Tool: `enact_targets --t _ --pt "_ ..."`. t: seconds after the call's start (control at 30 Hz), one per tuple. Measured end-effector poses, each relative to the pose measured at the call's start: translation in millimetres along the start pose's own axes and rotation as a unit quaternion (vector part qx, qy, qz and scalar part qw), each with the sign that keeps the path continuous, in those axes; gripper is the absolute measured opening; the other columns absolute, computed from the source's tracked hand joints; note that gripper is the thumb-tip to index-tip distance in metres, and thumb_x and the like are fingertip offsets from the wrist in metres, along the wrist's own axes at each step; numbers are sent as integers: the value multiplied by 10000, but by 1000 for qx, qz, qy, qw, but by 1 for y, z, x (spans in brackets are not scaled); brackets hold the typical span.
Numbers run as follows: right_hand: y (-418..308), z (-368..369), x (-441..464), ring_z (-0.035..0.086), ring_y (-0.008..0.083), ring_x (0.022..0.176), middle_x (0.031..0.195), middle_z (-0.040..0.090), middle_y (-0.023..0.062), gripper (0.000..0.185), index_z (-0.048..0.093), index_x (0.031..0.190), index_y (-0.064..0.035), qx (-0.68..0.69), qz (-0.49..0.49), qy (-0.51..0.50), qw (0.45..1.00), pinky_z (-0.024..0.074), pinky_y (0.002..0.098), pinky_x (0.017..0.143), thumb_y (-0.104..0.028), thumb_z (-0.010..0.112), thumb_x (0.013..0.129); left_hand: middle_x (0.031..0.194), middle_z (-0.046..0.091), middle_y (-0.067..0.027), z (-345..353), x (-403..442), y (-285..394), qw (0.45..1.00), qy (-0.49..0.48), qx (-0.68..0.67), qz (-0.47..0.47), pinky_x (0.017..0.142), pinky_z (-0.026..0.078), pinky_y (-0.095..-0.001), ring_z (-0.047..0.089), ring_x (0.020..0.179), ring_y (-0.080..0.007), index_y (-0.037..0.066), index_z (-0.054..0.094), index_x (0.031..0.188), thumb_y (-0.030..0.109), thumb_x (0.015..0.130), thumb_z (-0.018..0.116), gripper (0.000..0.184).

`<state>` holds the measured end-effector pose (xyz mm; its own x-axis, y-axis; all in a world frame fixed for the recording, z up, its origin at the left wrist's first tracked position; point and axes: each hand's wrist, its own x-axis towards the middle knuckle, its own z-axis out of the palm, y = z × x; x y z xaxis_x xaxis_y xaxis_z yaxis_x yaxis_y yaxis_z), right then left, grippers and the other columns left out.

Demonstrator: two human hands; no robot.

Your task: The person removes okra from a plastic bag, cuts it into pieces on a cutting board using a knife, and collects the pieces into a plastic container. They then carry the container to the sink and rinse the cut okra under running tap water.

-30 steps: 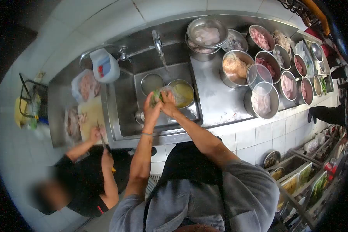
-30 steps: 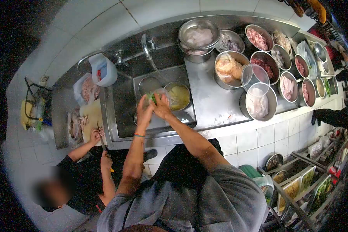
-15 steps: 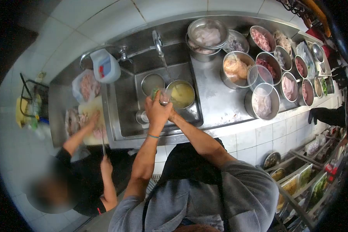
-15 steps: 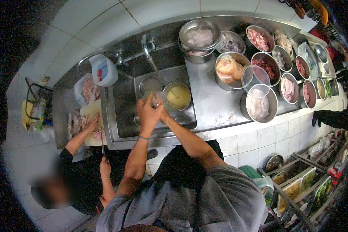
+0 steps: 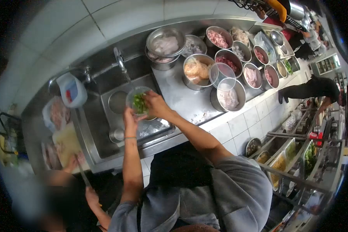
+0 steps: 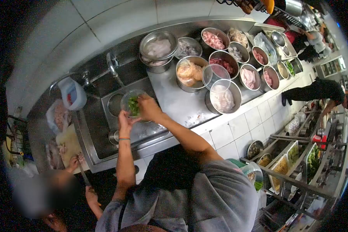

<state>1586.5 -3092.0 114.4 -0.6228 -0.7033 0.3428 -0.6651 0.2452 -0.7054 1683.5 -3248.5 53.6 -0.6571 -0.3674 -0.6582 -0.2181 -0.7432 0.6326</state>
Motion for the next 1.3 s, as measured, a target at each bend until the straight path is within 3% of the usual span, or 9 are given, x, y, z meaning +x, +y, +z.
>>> enact_targets --t 0.2,0.27,0.43,0.5,0.57,0.6,0.8,1.2,1.3 --pt "32 -97 -66 608 399 1052 1160 628 207 278 669 1093 -33 -89 54 176 979 499 435 894 25 660 821 1334 544 -157 4 1 -2 998 -29 -55 21 656 602 -526 639 1062 -368 155 358 1459 349 837 458 659" --pt "36 -149 -81 600 424 964 1101 618 245 232 625 1020 23 -243 44 182 952 489 492 834 76 601 795 1420 467 -155 2 9 -4 999 -19 -37 16 839 522 -620 522 1220 -432 227 333 1491 351 860 493 663" --pt "69 -203 -119 430 472 1264 1404 423 293 503 563 1304 -63 -355 174 133 909 354 539 1038 -158 693 828 1378 509 -142 -10 29 -2 999 -17 -32 20 777 556 -548 578 1146 -375 202 381 1457 484 944 485 595" --pt "70 -207 -118 393 472 1305 1451 367 290 588 515 1362 -90 -368 204 110 901 351 545 1041 -194 722 821 1337 557 -129 -9 31 0 999 -18 -33 26 739 578 -499 624 1092 -350 170 387 1441 538 963 480 610" --pt "70 -209 -113 364 468 1332 1476 341 281 664 476 1399 -111 -380 228 79 893 343 566 1041 -220 751 804 1440 422 -166 -10 30 0 998 -53 -30 -6 849 522 -604 505 1216 -395 219 347 1485 623 965 440 666" --pt "75 -207 -112 339 465 1354 1499 317 260 704 456 1420 -142 -376 227 72 895 331 599 1047 -240 766 795 1475 389 -175 7 10 9 999 -25 -32 11 934 450 -667 452 1284 -434 169 316 1499 644 955 437 732" --pt "81 -204 -105 303 467 1385 1521 306 220 732 459 1426 -195 -366 265 33 892 307 641 1064 -260 787 775 1534 330 -182 -1 31 -6 998 6 -50 23 1017 251 -766 326 1388 -467 178 311 1507 671 938 442 764" --pt "86 -208 -104 325 431 1382 1514 323 213 747 453 1431 -182 -352 269 19 896 321 631 1051 -168 782 760 1510 384 -152 0 25 -30 991 86 -92 -41 1003 315 -729 386 1350 -431 194 430 1441 666 924 473 702" --pt "87 -208 -105 347 417 1370 1499 344 209 722 462 1407 -169 -360 260 30 896 337 621 1035 -150 773 756 1504 387 -120 0 29 -33 991 81 -104 -39 985 287 -772 421 1319 -443 232 364 1458 607 951 478 641"
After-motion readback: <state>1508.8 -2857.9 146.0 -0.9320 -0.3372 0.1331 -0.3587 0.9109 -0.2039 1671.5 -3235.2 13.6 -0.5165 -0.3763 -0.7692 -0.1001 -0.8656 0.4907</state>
